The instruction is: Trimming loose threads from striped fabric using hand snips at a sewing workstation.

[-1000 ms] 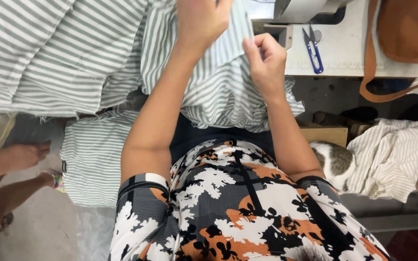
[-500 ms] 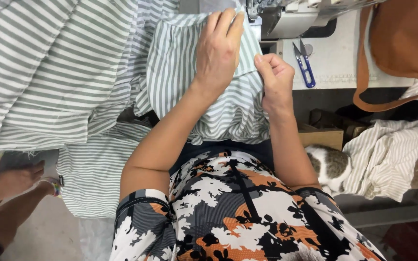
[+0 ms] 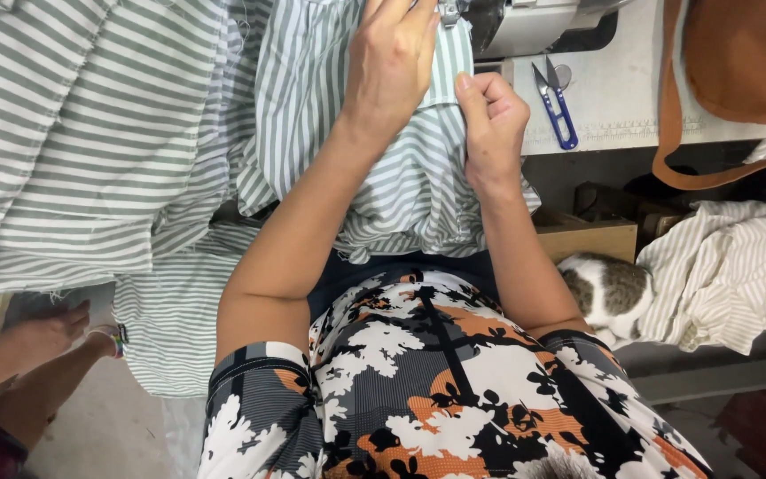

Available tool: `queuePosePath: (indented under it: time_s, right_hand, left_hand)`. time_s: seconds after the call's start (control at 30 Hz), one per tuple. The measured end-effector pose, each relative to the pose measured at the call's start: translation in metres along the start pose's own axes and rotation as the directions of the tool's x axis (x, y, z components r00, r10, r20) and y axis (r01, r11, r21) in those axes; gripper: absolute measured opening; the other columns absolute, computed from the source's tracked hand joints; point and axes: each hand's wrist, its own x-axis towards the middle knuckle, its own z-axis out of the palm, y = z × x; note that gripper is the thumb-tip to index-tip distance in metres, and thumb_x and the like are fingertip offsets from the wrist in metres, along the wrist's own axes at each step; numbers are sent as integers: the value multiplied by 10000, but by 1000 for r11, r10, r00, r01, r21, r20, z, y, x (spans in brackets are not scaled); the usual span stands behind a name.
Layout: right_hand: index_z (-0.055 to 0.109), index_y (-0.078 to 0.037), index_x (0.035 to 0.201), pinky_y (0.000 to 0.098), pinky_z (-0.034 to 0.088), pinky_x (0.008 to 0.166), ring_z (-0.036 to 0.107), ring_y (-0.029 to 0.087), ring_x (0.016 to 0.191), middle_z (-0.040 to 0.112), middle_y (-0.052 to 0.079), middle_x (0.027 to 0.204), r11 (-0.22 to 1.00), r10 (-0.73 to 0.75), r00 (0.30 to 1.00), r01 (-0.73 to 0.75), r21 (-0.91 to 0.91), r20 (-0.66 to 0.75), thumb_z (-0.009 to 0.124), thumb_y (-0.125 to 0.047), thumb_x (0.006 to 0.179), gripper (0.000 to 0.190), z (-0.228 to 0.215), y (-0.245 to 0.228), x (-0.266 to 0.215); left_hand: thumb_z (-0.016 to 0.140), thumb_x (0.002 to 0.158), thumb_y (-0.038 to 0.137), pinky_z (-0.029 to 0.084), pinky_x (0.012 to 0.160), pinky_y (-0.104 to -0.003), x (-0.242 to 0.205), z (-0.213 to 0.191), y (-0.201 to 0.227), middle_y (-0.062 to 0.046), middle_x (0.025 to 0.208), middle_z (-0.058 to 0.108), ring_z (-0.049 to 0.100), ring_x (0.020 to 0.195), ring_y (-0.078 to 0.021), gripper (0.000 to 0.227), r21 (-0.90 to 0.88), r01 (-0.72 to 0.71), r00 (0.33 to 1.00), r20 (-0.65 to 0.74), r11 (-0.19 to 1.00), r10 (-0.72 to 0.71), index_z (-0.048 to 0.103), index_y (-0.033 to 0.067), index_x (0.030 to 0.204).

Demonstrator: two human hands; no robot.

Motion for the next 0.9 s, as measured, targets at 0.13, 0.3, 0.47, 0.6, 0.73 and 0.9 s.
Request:
queuePosePath:
  time_s: [0.13,0.3,0.47,0.6,0.73,0.9]
  right_hand:
    - [628,-79,850,223,356,633,393,41,694,493,-75,733,1000,2,1000,-2,-3,-16,677,-216,1010,216,4,0,-4]
    - [633,-71,842,232,379,632,415,59,700,509,-61,738,998,-45,998,44,-39,-40,673,-205,1004,213,4,-4,-4]
    - [625,-79,835,230,343,603,383,46,665,490,-72,720,999,-42,999,41,-35,-30,674,-211,1007,223,1,-2,-4]
    - [629,-84,827,233,354,614,395,51,675,504,-68,724,998,-51,998,49,-45,-39,675,-197,1003,215,2,-2,-3]
    - [634,-82,835,223,324,600,372,38,662,489,-70,716,998,-43,997,41,-36,-57,680,-197,998,205,3,-4,-9]
    - [648,-75,881,226,304,537,350,27,598,462,-81,667,998,11,999,-14,-64,-40,686,-236,1001,204,6,-7,-14]
  left_hand:
    - [636,986,12,579,907,-405,-1,-1,-5,-138,1141,683,617,1057,-344,204,-10,-32,999,37,999,32,680,-43,1177]
    - [604,957,53,524,682,-414,-3,7,-8,-117,849,578,559,817,-318,111,18,-41,999,-15,999,41,641,-6,871]
    - [582,977,27,556,759,-406,-5,5,-1,-115,963,609,573,924,-327,116,11,-16,1000,12,1000,16,657,-30,1046]
    - [576,967,36,543,695,-426,-6,10,-4,-127,893,580,567,861,-340,97,14,-18,1000,0,1000,18,651,-23,944]
    - [559,997,7,551,871,-423,-1,-1,1,-149,1105,645,589,1009,-353,204,-19,-47,998,35,999,47,649,-55,1170]
    - [534,967,-57,579,928,-431,-1,-4,-4,-168,1193,652,592,1097,-373,281,-36,-56,995,82,998,59,649,-76,1223]
